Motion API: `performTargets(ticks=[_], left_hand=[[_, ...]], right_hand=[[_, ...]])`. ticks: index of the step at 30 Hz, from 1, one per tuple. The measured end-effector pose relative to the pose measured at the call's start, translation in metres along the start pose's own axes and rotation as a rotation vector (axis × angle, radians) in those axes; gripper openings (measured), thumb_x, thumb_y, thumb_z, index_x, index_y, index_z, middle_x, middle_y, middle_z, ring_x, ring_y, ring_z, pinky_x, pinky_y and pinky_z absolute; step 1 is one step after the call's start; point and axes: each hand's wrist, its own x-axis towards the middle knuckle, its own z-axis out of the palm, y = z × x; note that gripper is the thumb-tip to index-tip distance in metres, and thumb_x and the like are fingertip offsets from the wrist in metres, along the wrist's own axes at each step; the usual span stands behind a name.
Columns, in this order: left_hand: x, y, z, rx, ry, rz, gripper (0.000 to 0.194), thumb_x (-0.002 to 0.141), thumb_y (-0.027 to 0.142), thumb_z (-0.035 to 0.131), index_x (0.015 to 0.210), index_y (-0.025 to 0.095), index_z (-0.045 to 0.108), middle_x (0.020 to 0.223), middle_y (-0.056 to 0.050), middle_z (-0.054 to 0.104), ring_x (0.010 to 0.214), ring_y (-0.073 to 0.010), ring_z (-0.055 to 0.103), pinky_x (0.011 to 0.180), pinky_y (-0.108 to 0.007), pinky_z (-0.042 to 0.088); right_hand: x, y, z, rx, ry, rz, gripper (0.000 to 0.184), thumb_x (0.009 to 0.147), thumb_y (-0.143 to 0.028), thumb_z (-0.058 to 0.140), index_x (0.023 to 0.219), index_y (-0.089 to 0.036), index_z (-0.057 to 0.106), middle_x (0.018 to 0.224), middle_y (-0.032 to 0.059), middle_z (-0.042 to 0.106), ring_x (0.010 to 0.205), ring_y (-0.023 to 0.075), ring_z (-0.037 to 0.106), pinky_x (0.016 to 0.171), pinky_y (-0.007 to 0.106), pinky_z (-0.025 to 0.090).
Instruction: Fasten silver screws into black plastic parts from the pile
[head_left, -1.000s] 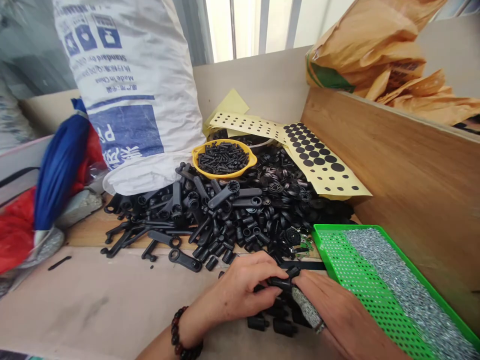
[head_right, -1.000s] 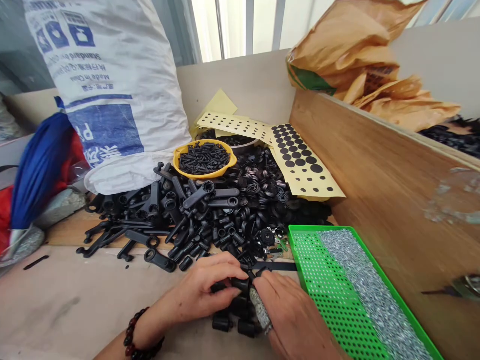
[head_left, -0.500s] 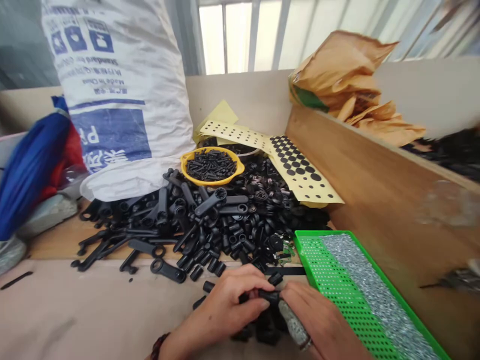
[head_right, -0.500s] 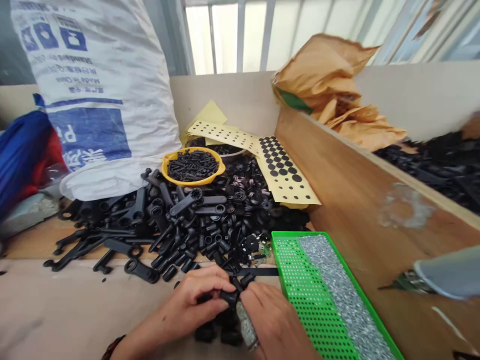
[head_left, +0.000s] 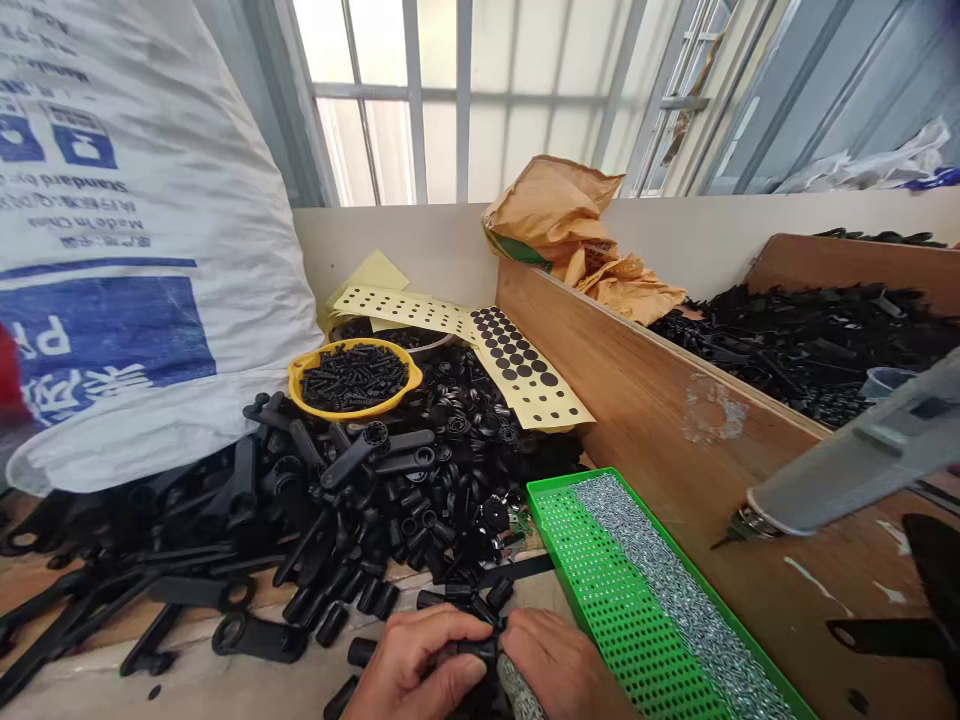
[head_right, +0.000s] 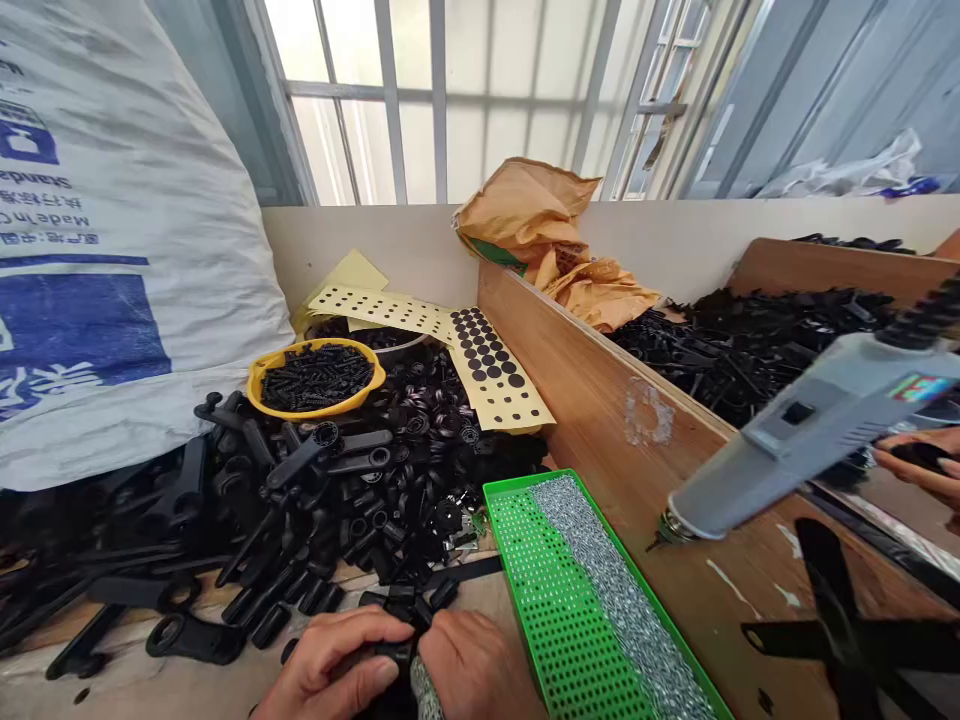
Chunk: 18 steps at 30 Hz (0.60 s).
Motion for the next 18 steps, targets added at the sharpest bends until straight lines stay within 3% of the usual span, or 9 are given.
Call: performTargets(ticks=[5,8,13,15,18], left_hand=[[0.01,0.016,-0.001,-0.051,0.024,0.275,0.018,0.091,0.028,0.05,0.102,0.02,0.063,0.079,-0.003,0.069,0.07,-0.0132,0.065,0.063,-0.018,0.05],[0.011,0.016,0.003,0.018,0.072,0.387,0.018,0.092,0.022,0.049,0.106,0.019,0.059,0.08,-0.005,0.067,0.069,-0.0129,0.063,0.062,-0.018,0.05],[0.007,0.002,0.013,0.167,0.169,0.525,0.02,0.093,0.02,0.045,0.108,0.015,0.057,0.084,-0.008,0.066,0.071,-0.014,0.061,0.066,-0.021,0.051],[0.006,0.002,0.014,0.121,0.153,0.5,0.021,0.093,0.02,0.046,0.109,0.016,0.058,0.085,-0.008,0.067,0.073,-0.0141,0.062,0.067,-0.021,0.051],[0.007,0.012,0.009,-0.011,0.067,0.323,0.017,0.092,0.023,0.05,0.104,0.019,0.061,0.081,-0.004,0.068,0.071,-0.0126,0.064,0.063,-0.018,0.05]], right_hand=[[-0.002,0.003,-0.008,0.125,-0.141,0.064,0.044,0.09,-0.052,0.025,0.074,-0.02,0.05,0.056,-0.0001,0.052,0.046,0.0136,0.048,0.042,0.025,0.032],[-0.004,-0.001,-0.017,0.173,-0.215,0.122,0.038,0.092,-0.04,0.026,0.077,-0.02,0.055,0.055,-0.0011,0.052,0.042,0.0122,0.046,0.041,0.023,0.033],[-0.006,-0.011,-0.022,0.139,-0.135,0.1,0.029,0.093,-0.027,0.031,0.079,-0.02,0.055,0.06,0.0001,0.055,0.049,0.0123,0.05,0.045,0.022,0.037],[-0.002,-0.013,-0.02,0.13,-0.08,0.053,0.03,0.093,-0.031,0.029,0.078,-0.02,0.052,0.058,-0.0007,0.052,0.047,0.0119,0.046,0.043,0.022,0.036],[0.003,-0.013,-0.017,0.095,0.001,-0.001,0.033,0.093,-0.036,0.025,0.075,-0.02,0.047,0.062,0.0006,0.05,0.051,0.0139,0.043,0.048,0.025,0.035]])
